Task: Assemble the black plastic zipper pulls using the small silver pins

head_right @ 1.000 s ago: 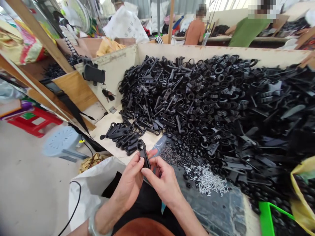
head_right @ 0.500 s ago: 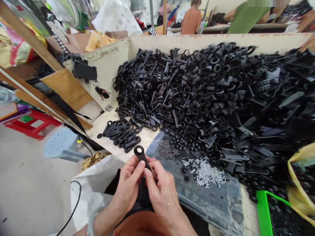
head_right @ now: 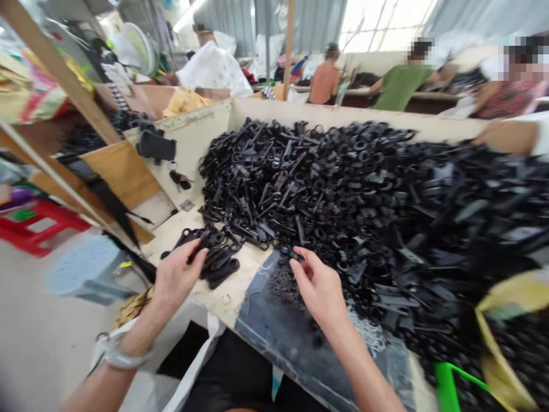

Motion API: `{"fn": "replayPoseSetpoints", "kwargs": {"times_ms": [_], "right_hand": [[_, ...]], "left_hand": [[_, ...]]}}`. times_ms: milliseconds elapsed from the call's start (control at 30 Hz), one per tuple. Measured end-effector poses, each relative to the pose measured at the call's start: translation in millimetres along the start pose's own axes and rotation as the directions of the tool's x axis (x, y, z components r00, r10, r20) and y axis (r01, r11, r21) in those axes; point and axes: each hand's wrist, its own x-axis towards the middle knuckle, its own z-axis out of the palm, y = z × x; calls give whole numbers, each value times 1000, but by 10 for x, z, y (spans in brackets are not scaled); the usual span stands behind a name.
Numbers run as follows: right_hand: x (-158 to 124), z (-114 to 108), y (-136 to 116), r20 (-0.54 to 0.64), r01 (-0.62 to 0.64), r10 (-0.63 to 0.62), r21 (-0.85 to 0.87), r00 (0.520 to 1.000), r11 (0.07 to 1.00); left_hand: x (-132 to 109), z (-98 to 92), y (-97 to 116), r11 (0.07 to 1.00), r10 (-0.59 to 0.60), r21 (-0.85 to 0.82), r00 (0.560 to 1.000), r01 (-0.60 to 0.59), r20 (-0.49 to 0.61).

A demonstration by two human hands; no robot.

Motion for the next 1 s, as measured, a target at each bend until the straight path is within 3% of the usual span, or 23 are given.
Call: {"fn": "replayPoseSetpoints", "kwargs": {"times_ms": [67,133,233,333,500,600,667,700,733,767,800,833,867,933,1000], "right_hand": [[281,-74,95,-92,-34,17,-194,996,980],[512,-90,143,-143,-76,35,-291,989,954],[734,-7,121,-156,-104,48,-372,987,922],[821,55,74,-144,-105,50,-402,988,910],[612,-183,125,-151,-131,85,-328,985,936],[233,-304,111,-119,-143,120,-217,986,966],[-61,-266,25,-48,-126,122,-105,991,986],[-198,-214,-34,-2,-115,115,29,993,993],[-318,-149,-95,49,-112,107,125,993,986],[-415,-81,-150,101,-117,99,197,990,973],[-486,-19,-190,162,-118,78,248,984,962],[-528,28,-210,230,-110,49,262,972,959],[-540,52,-205,290,-90,12,255,957,963],[-476,26,-121,340,-12,-49,177,939,984],[-319,-80,27,236,48,-49,11,971,999]], "left_hand": [[78,86,-136,961,131,240,991,-136,37],[41,218,-181,905,231,364,973,-219,11],[-98,391,-189,830,376,407,922,-381,96],[-134,471,-285,809,402,398,901,-433,162],[-5,388,-487,838,385,346,907,-422,173],[-58,317,-314,888,370,247,922,-387,116],[-191,323,-33,944,319,54,943,-325,90],[-280,352,138,964,257,-102,960,-246,112],[-375,398,313,957,156,-272,968,-99,195],[-471,457,479,896,43,-430,943,111,331],[-558,522,623,765,-45,-546,873,342,485],[-630,587,736,584,-84,-595,771,552,632],[-683,644,814,405,-105,-618,706,673,700],[-728,712,866,168,-160,-624,645,763,747],[-708,712,825,129,-230,-617,629,776,743]]}}
